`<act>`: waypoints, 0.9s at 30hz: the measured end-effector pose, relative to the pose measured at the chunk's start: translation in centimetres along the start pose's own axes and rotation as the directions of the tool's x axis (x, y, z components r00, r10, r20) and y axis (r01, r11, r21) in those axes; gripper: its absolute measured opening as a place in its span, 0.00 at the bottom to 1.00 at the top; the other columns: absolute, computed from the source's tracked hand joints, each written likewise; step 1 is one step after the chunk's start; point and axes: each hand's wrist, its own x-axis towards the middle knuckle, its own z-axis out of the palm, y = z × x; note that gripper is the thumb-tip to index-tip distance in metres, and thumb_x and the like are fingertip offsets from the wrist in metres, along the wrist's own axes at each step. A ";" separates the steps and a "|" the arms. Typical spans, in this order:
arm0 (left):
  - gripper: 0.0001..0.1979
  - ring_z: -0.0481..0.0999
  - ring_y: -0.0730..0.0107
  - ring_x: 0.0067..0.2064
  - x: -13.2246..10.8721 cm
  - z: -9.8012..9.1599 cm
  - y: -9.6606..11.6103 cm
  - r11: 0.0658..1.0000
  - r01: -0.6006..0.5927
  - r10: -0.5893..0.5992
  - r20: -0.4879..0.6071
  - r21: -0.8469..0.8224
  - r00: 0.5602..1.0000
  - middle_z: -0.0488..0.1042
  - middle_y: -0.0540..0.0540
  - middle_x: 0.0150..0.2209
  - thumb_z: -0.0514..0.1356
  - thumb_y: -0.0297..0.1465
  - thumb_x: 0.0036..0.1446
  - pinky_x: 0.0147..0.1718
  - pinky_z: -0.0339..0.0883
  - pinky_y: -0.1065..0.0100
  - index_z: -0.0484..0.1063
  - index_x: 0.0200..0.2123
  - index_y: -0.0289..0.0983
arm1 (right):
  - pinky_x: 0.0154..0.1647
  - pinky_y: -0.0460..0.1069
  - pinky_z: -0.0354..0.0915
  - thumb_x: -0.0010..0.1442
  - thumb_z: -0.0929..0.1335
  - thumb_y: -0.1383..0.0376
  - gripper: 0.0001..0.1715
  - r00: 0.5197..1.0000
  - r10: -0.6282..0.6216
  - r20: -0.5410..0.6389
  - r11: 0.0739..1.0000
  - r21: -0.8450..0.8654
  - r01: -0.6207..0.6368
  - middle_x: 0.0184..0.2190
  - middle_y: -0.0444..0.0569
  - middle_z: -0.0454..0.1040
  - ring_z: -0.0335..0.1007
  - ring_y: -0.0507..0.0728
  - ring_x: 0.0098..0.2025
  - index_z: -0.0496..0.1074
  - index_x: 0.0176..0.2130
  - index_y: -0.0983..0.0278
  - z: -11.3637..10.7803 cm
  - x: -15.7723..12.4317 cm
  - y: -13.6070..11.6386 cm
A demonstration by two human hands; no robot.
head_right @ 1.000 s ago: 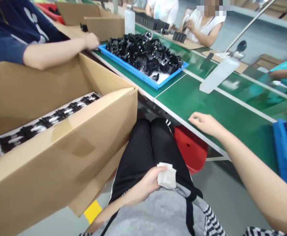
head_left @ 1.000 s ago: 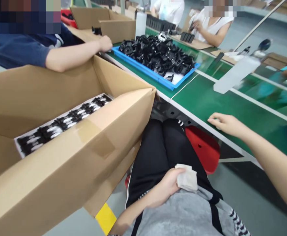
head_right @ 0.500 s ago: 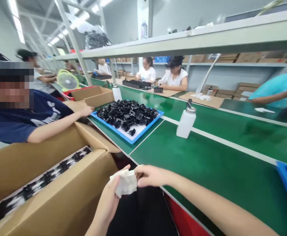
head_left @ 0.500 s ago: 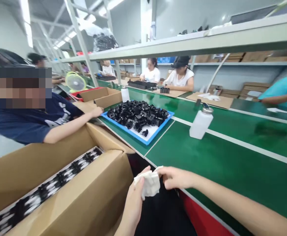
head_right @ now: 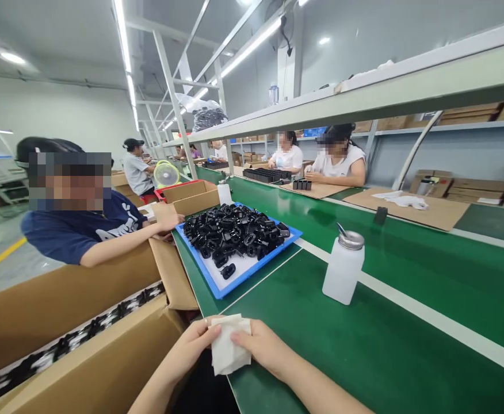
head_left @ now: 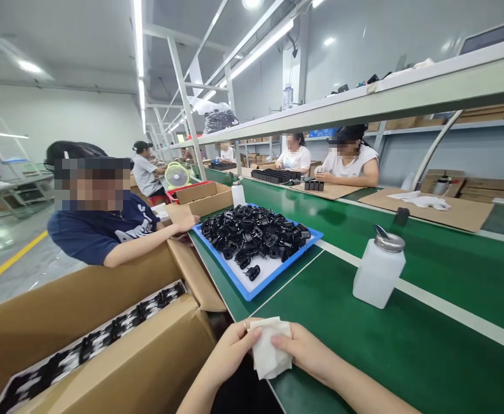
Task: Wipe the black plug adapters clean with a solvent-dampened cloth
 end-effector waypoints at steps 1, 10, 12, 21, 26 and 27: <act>0.19 0.66 0.72 0.29 0.4 -0.2 0.2 0.998 -0.025 0.025 -0.011 0.062 1.000 0.71 0.46 0.30 0.54 0.40 0.46 0.27 0.58 0.74 0.69 0.38 0.34 | 0.30 0.45 0.56 0.41 0.69 0.57 0.21 1.000 0.007 -0.013 0.997 0.076 -0.006 0.27 0.47 0.68 0.61 0.53 0.30 0.69 0.33 0.68 0.0 0.0 0.1; 0.16 0.67 0.67 0.30 3.4 0.9 -0.1 0.970 -0.106 0.159 -0.246 0.217 0.956 0.71 0.46 0.28 0.52 0.41 0.45 0.30 0.61 0.69 0.69 0.28 0.33 | 0.30 0.46 0.57 0.33 0.73 0.63 0.21 0.988 0.036 -0.150 0.964 0.267 0.006 0.25 0.48 0.68 0.63 0.52 0.28 0.69 0.30 0.71 -0.1 0.1 -0.6; 0.17 0.68 0.66 0.34 2.2 -0.3 0.1 0.932 -0.119 0.234 -0.316 0.342 0.920 0.71 0.45 0.32 0.50 0.41 0.46 0.34 0.61 0.67 0.68 0.32 0.35 | 0.30 0.46 0.57 0.34 0.73 0.62 0.21 0.987 0.052 -0.154 0.970 0.243 -0.013 0.24 0.48 0.68 0.63 0.52 0.27 0.69 0.29 0.71 0.0 0.0 -0.6; 0.33 0.58 0.49 0.49 -8.6 -10.9 1.2 0.189 0.707 -0.050 -0.713 0.681 0.700 0.62 0.36 0.47 0.59 0.37 0.34 0.43 0.52 0.55 0.58 0.47 0.31 | 0.32 0.47 0.59 0.37 0.71 0.57 0.20 0.978 0.127 -0.165 0.991 0.065 -0.118 0.24 0.49 0.69 0.64 0.55 0.28 0.71 0.29 0.68 0.7 -0.5 -0.7; 0.32 0.66 0.57 0.41 -10.8 -13.6 1.9 0.169 0.639 -0.219 -0.604 0.750 0.767 0.67 0.40 0.41 0.60 0.33 0.32 0.36 0.58 0.66 0.60 0.46 0.36 | 0.29 0.48 0.59 0.36 0.70 0.56 0.18 0.957 0.176 -0.231 0.971 -0.117 -0.207 0.21 0.48 0.68 0.63 0.57 0.28 0.71 0.25 0.67 1.1 -0.5 -0.9; 0.30 0.67 0.57 0.39 -10.9 -14.0 2.1 0.163 0.612 -0.241 -0.571 0.773 0.785 0.69 0.40 0.39 0.60 0.34 0.31 0.35 0.58 0.66 0.61 0.44 0.37 | 0.29 0.48 0.59 0.36 0.70 0.55 0.18 0.953 0.182 -0.242 0.965 -0.144 -0.220 0.22 0.48 0.69 0.63 0.57 0.28 0.71 0.24 0.67 1.1 -0.6 -0.9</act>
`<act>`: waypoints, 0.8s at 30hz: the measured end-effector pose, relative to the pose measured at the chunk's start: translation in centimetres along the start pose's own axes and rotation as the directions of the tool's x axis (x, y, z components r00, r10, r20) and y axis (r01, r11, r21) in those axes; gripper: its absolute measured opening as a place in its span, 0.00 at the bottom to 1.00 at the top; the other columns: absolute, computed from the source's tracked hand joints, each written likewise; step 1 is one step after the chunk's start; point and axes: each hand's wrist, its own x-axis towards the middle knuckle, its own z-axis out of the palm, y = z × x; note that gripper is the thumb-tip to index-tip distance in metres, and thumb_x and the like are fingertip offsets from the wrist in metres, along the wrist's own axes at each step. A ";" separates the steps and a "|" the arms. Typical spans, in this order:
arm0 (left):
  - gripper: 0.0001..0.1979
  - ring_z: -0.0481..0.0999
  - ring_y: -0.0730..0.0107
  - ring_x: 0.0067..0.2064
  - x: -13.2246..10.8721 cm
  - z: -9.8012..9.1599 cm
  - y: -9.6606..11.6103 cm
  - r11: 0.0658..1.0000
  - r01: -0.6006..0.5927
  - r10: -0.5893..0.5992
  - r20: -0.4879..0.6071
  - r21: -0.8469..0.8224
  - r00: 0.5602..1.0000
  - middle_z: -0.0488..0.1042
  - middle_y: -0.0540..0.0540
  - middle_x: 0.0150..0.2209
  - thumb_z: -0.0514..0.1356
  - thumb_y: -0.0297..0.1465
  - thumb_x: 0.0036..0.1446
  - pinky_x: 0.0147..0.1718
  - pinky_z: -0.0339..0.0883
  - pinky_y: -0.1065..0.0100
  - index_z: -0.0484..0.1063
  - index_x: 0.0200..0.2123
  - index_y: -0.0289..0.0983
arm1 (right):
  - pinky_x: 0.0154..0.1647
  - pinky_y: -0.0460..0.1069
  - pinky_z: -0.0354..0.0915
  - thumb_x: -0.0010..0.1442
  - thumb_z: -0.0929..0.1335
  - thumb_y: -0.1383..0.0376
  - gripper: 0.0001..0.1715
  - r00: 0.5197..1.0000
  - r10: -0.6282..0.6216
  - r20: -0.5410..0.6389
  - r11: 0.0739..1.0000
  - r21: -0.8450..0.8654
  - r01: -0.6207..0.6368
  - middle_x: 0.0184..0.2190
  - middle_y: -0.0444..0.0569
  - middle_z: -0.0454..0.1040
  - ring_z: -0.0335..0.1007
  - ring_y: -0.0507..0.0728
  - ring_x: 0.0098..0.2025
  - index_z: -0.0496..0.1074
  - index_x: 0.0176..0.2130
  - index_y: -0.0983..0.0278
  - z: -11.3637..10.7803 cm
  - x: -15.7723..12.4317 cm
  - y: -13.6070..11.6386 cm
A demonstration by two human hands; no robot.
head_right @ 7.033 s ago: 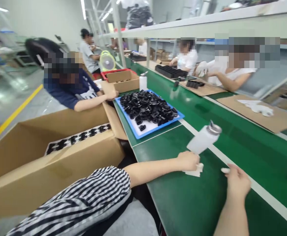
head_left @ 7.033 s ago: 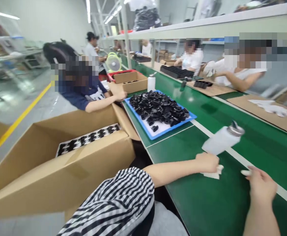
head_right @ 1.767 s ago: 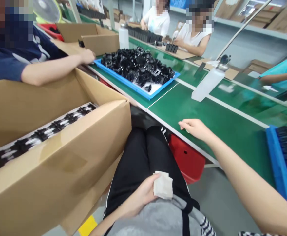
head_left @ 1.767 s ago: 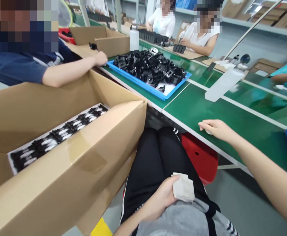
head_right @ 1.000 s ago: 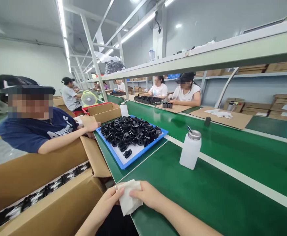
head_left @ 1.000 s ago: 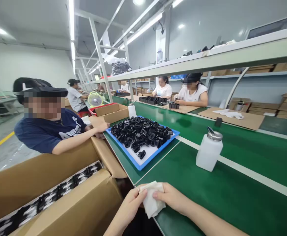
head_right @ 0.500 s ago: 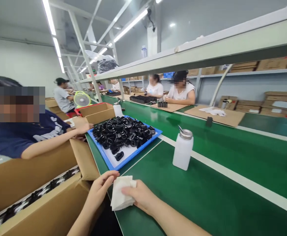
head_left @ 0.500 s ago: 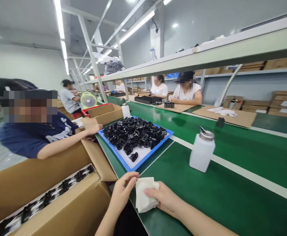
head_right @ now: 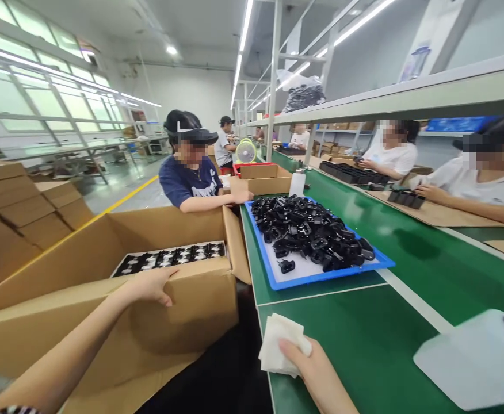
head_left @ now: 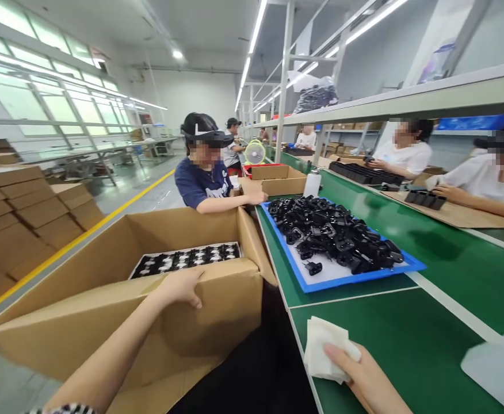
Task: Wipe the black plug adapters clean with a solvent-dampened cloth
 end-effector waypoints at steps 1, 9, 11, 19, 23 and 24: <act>0.28 0.68 0.56 0.38 0.1 -0.2 -0.2 0.999 -0.044 0.043 0.023 0.020 0.999 0.70 0.41 0.37 0.60 0.35 0.32 0.33 0.58 0.66 0.63 0.42 0.37 | 0.29 0.48 0.59 0.35 0.70 0.55 0.18 1.000 0.005 -0.011 1.000 -0.023 -0.006 0.23 0.49 0.69 0.63 0.58 0.28 0.71 0.24 0.67 0.0 0.0 0.0; 0.17 0.69 0.59 0.29 -0.2 -0.3 -0.4 0.940 -0.297 0.274 0.144 0.168 0.951 0.71 0.40 0.26 0.55 0.41 0.40 0.28 0.58 0.66 0.70 0.28 0.34 | 0.26 0.47 0.60 0.36 0.69 0.55 0.17 0.998 -0.013 -0.068 0.967 -0.257 -0.005 0.21 0.49 0.69 0.62 0.58 0.27 0.70 0.22 0.67 -0.1 0.1 0.0; 0.15 0.69 0.61 0.27 -0.3 -0.1 -0.2 0.926 -0.328 0.292 0.192 0.189 0.937 0.71 0.40 0.24 0.55 0.39 0.41 0.24 0.58 0.68 0.70 0.26 0.32 | 0.24 0.47 0.60 0.37 0.68 0.55 0.17 0.996 -0.040 -0.074 0.958 -0.287 0.017 0.20 0.48 0.68 0.62 0.58 0.25 0.69 0.21 0.67 0.0 0.2 -0.1; 0.12 0.68 0.66 0.23 -1.4 0.2 0.6 0.885 -0.403 0.332 0.288 0.235 0.898 0.70 0.43 0.20 0.53 0.35 0.44 0.17 0.54 0.71 0.71 0.23 0.32 | 0.16 0.45 0.56 0.39 0.66 0.57 0.15 0.990 -0.079 -0.121 0.942 -0.333 0.035 0.14 0.45 0.62 0.56 0.52 0.18 0.66 0.18 0.67 0.5 0.5 -0.3; 0.12 0.68 0.66 0.23 -2.6 0.1 1.4 0.858 -0.432 0.346 0.308 0.279 0.886 0.70 0.43 0.20 0.53 0.35 0.44 0.18 0.55 0.71 0.71 0.22 0.33 | 0.16 0.45 0.56 0.40 0.65 0.58 0.14 0.989 -0.080 -0.121 0.928 -0.372 0.029 0.13 0.45 0.63 0.57 0.52 0.17 0.65 0.17 0.67 0.4 0.5 -0.2; 0.12 0.68 0.65 0.23 -2.9 0.1 1.7 0.856 -0.435 0.347 0.313 0.280 0.884 0.70 0.42 0.20 0.52 0.34 0.44 0.18 0.55 0.71 0.71 0.21 0.33 | 0.16 0.45 0.57 0.41 0.65 0.57 0.14 0.991 -0.073 -0.116 0.921 -0.389 0.023 0.13 0.45 0.63 0.57 0.52 0.17 0.65 0.17 0.66 0.3 0.6 -0.2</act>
